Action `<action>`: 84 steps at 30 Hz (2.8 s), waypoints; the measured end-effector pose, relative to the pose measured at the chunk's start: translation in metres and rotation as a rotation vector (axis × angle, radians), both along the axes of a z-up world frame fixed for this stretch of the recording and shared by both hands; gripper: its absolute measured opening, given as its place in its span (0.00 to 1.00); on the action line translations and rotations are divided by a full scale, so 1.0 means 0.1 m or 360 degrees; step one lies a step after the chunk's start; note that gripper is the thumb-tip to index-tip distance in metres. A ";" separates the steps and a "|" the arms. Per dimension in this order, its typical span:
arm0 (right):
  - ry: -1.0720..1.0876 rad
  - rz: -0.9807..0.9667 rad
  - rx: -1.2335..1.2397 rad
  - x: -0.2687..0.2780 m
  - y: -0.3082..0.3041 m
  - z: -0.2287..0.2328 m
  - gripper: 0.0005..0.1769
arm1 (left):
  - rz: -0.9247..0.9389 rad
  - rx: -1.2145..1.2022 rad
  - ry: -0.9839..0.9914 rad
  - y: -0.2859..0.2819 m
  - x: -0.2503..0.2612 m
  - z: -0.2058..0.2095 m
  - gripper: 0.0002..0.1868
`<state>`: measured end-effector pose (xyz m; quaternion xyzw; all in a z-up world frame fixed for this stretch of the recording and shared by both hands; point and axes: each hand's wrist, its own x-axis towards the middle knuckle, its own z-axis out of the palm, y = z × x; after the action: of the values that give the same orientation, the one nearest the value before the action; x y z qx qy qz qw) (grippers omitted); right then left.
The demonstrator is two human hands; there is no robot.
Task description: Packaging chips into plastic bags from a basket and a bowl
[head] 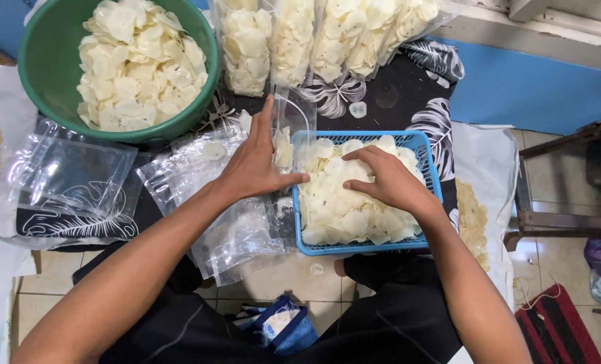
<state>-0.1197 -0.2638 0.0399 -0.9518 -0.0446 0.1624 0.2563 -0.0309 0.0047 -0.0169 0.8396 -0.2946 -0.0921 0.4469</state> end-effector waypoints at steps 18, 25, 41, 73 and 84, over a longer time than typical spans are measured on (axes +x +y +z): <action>-0.0220 -0.0247 0.0258 0.09 -0.11 -0.06 0.22 | -0.0075 0.0029 0.0066 0.12 0.09 0.12 0.63; -0.0020 -0.0106 0.0157 0.21 -0.09 -0.31 0.17 | -0.0171 0.0133 0.0122 0.07 0.12 0.35 0.62; -0.1037 -0.0676 0.0909 0.12 0.16 -0.12 0.10 | -0.0207 0.0232 -0.0031 0.06 0.00 0.28 0.58; -0.1409 -0.0424 0.0851 0.05 0.64 0.09 0.14 | -0.0309 0.0388 -0.0115 -0.06 0.04 0.35 0.58; 0.0097 -0.0138 -0.0039 0.09 0.14 0.27 0.30 | -0.0243 0.0398 -0.0010 -0.01 0.09 0.34 0.59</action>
<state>-0.1107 -0.2494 0.0671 -0.9505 0.0064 0.1805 0.2527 -0.0220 0.0032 0.0167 0.8642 -0.3451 -0.1591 0.3296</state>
